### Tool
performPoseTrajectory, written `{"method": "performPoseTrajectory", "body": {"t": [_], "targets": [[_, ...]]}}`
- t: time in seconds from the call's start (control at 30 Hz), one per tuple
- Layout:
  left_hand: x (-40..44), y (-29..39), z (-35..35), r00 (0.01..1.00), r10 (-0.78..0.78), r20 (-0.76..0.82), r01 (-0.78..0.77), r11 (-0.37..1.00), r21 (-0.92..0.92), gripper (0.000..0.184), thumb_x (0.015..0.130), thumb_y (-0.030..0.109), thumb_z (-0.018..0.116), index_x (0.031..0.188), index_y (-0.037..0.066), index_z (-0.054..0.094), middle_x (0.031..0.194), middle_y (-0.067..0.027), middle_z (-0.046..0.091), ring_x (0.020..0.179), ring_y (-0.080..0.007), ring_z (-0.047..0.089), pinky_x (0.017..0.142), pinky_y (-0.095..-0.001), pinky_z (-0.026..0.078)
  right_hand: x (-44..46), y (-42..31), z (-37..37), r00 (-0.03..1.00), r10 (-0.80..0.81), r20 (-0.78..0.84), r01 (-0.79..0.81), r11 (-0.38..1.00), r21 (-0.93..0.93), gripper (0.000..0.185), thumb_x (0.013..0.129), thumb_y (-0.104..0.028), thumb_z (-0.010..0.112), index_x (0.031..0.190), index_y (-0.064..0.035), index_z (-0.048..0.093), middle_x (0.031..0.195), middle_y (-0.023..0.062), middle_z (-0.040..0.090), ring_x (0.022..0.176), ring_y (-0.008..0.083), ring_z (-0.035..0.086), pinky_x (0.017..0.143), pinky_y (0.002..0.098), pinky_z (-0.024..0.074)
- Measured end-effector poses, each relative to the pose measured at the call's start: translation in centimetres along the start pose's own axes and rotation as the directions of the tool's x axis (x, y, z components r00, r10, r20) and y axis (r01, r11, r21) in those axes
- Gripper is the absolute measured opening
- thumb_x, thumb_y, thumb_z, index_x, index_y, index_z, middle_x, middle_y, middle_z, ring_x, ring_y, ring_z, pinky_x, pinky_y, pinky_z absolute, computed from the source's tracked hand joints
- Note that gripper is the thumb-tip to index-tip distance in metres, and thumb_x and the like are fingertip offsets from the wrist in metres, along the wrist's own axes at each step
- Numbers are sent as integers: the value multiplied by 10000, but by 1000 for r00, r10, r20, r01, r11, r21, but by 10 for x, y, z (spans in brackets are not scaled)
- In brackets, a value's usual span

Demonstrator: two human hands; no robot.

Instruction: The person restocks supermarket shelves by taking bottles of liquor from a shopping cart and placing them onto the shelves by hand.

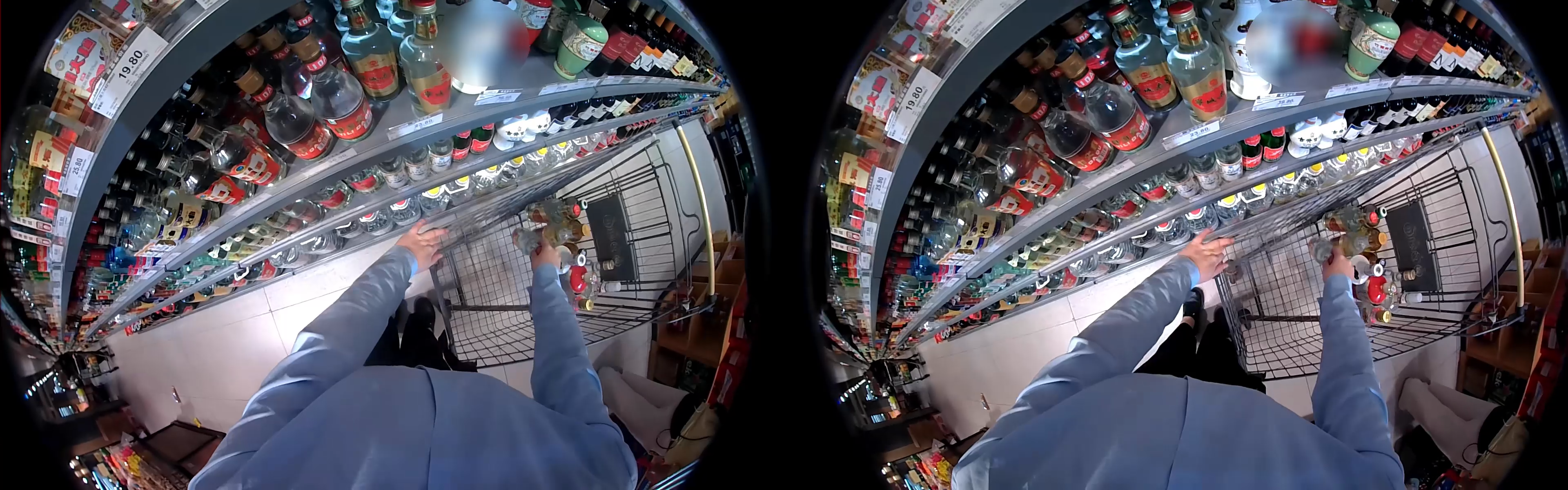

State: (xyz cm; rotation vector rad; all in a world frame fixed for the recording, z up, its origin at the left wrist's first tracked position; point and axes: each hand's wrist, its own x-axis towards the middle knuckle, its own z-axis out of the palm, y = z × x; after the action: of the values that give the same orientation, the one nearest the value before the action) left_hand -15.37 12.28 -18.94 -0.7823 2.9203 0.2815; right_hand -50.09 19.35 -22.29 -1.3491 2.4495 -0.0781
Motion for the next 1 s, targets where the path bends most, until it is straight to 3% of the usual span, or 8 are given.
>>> {"method": "performPoseTrajectory", "body": {"t": [0.1,0.27,0.43,0.53,0.57,0.7,0.87,1.0], "targets": [[7,-12,-15,987,-31,158,23,998,55,370,868,355,450,935,44,639,1167,44,536,1280,-76,248,1085,-459,99,-3,-4,0,999,-8,-41,11,998,66,297,698,-232,587,984,-151,573,839,167,632,805,365,599,727,475,469],[8,-4,-13,1000,5,-2,-5,1000,-4,559,802,385,535,1259,82,429,1351,-98,356,1329,-219,186,1080,-453,87,-41,-37,-41,991,-103,-84,107,993,47,246,676,-277,624,873,-132,596,758,140,629,743,344,602,671,449,475],[15,67,-59,966,-42,-254,-105,836,-539,1022,552,420,762,1364,72,247,1390,-133,281,1328,-284,177,1070,-462,142,-101,-82,-126,912,-379,-156,405,892,203,186,666,-225,662,807,-116,608,672,129,609,646,318,601,577,390,477],[4,82,-99,932,-57,-358,-220,695,-685,1001,522,354,795,1340,76,289,1373,-142,310,1317,-293,210,1065,-464,150,-136,-117,-204,852,-516,-87,496,746,444,161,663,-125,671,788,-49,605,628,95,592,566,202,592,533,292,455],[2,81,-108,917,-39,-396,-277,652,-706,940,517,295,808,1298,72,336,1289,-149,421,1243,-326,348,1028,-446,256,-146,-131,-234,882,-463,91,331,745,580,126,681,-55,653,774,-3,585,623,56,578,569,105,553,524,250,434],[-38,88,-182,924,-124,-362,-275,442,-854,905,543,269,800,1280,32,331,1055,-167,576,949,-348,580,837,-358,454,-154,-166,-291,781,-618,89,305,503,809,160,731,-57,654,839,13,560,695,23,562,589,72,505,529,217,415],[-73,97,-217,879,-262,-398,-383,109,-917,842,626,96,758,1299,3,260,973,-147,617,911,-215,602,800,-318,459,-145,-205,-282,699,-714,-41,195,136,971,266,795,-175,632,993,-30,529,863,37,561,825,100,527,733,247,419],[-106,96,-256,932,-308,-192,-287,-300,-910,803,673,68,713,1317,16,236,1046,-116,573,973,-173,557,825,-300,444,-170,-273,-268,637,-768,64,-302,-172,938,195,807,-197,586,919,-70,490,789,48,559,817,209,589,775,347,469]]}}
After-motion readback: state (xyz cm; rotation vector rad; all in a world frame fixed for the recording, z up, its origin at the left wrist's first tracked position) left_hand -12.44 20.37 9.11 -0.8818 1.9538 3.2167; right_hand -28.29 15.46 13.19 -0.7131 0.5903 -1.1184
